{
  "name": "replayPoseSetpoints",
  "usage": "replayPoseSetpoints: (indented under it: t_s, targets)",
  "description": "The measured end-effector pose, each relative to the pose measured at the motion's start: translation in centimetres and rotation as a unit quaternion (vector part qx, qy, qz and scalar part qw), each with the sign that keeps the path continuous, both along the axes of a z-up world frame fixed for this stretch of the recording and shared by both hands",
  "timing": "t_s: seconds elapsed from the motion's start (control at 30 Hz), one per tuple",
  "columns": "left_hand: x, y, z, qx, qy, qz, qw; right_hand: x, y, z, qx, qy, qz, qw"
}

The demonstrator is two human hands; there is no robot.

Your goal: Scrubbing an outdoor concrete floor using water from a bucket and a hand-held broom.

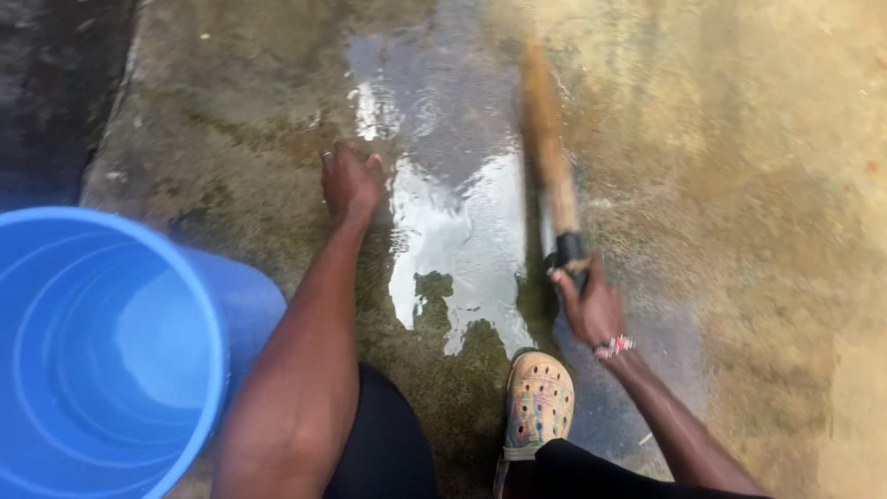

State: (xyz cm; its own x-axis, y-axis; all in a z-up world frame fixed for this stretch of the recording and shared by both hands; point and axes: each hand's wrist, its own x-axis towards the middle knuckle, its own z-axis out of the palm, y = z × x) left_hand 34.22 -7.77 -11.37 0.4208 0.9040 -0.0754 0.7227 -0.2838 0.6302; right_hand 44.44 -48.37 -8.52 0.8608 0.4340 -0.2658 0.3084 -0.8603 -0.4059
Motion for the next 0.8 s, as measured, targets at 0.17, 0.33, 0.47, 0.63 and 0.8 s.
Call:
replayPoseSetpoints:
  t_s: [0.17,0.33,0.47,0.63,0.8]
  targets:
    - [-0.6,0.8,3.2,0.086,-0.062,0.060,0.993,-7.4,2.4,-1.1,-0.021,0.063,0.241,0.968]
    - [-0.6,0.7,3.0,0.196,0.008,0.030,0.980,-6.0,5.1,-1.9,-0.135,0.026,0.415,0.899]
    - [-0.7,0.8,3.2,0.067,0.012,-0.033,0.997,-1.9,6.3,-3.8,-0.087,-0.019,0.208,0.974]
    - [-0.2,-0.2,4.8,0.025,0.035,-0.043,0.998,-3.1,9.1,-1.6,-0.086,0.032,0.106,0.990]
    - [0.6,-1.3,5.9,-0.018,0.091,-0.074,0.993,0.0,10.2,-3.6,-0.104,-0.026,0.247,0.963]
